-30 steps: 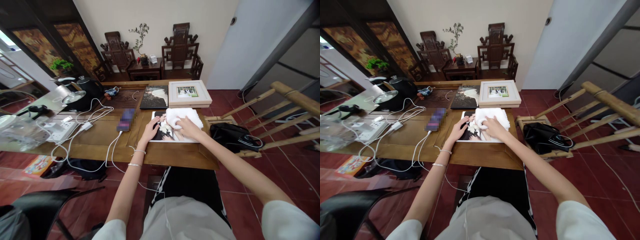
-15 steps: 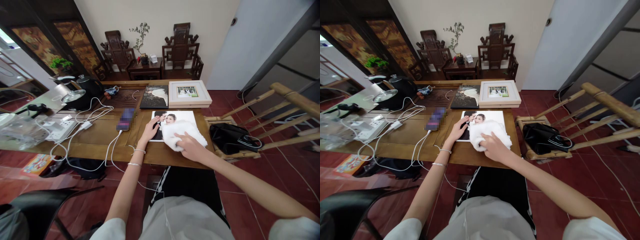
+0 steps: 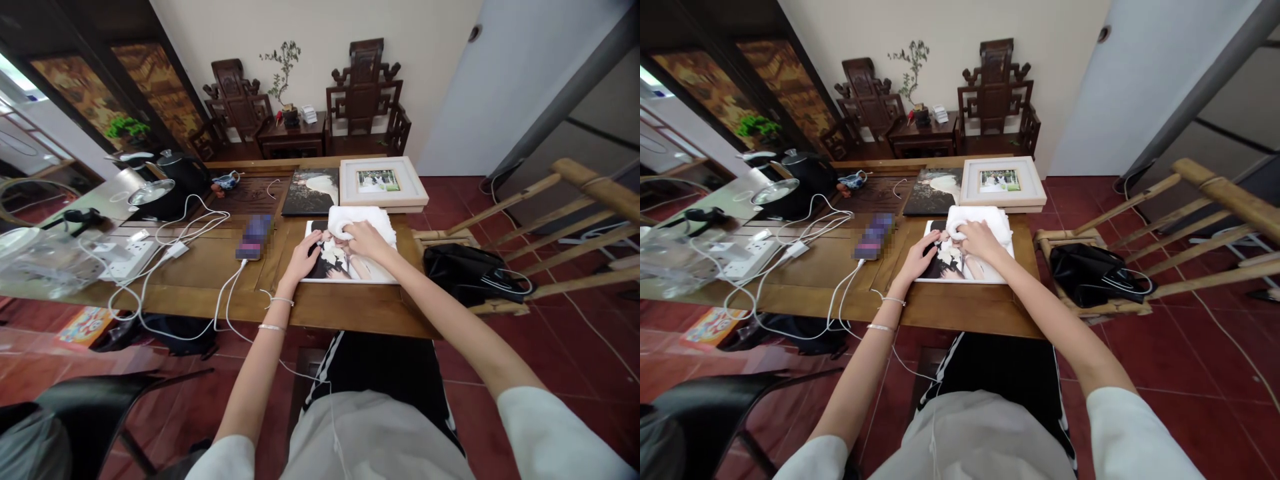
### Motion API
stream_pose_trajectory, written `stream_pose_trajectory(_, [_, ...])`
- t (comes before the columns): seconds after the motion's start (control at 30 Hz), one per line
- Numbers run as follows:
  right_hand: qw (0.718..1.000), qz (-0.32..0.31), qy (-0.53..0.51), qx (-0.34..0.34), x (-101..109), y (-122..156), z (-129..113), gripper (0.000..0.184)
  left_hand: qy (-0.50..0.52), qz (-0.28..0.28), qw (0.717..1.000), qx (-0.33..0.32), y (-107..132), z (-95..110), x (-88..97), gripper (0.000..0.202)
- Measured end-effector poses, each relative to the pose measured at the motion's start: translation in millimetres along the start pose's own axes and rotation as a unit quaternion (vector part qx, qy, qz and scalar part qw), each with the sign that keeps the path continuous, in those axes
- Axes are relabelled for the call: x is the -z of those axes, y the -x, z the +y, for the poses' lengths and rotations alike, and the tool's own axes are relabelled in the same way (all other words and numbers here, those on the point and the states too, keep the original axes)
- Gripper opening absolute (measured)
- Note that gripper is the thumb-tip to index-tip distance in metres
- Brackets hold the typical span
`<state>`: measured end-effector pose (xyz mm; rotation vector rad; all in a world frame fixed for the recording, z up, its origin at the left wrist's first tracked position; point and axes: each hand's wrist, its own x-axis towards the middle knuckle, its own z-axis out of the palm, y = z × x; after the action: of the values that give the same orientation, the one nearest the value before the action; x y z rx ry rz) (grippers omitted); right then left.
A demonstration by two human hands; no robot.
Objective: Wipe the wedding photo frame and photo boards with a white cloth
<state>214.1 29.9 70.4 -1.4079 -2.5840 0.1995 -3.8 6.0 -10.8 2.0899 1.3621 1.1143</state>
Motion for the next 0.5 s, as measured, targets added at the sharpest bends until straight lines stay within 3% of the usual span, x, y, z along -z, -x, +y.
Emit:
stream_pose_trajectory(0.13, [0.999,0.004,0.020,0.028,-10,24,-14,0.038,0.004,0.003,1.000,-0.006,0,-1,-0.9,0.040])
stream_pose_trajectory(0.3, [0.996,-0.031,-0.020,0.085,-18,90,-34,0.050,0.000,0.001,1.000,-0.006,0,-1,-1.4,0.039])
stream_pose_trajectory(0.4, [0.991,-0.038,-0.054,0.118,-14,125,-33,0.050,0.006,0.005,1.000,-0.006,0,1,-1.1,0.039])
stream_pose_trajectory(0.5, [0.989,-0.039,-0.076,0.122,-5,140,-19,0.046,0.008,0.005,1.000,-0.005,1,1,-1.0,0.039])
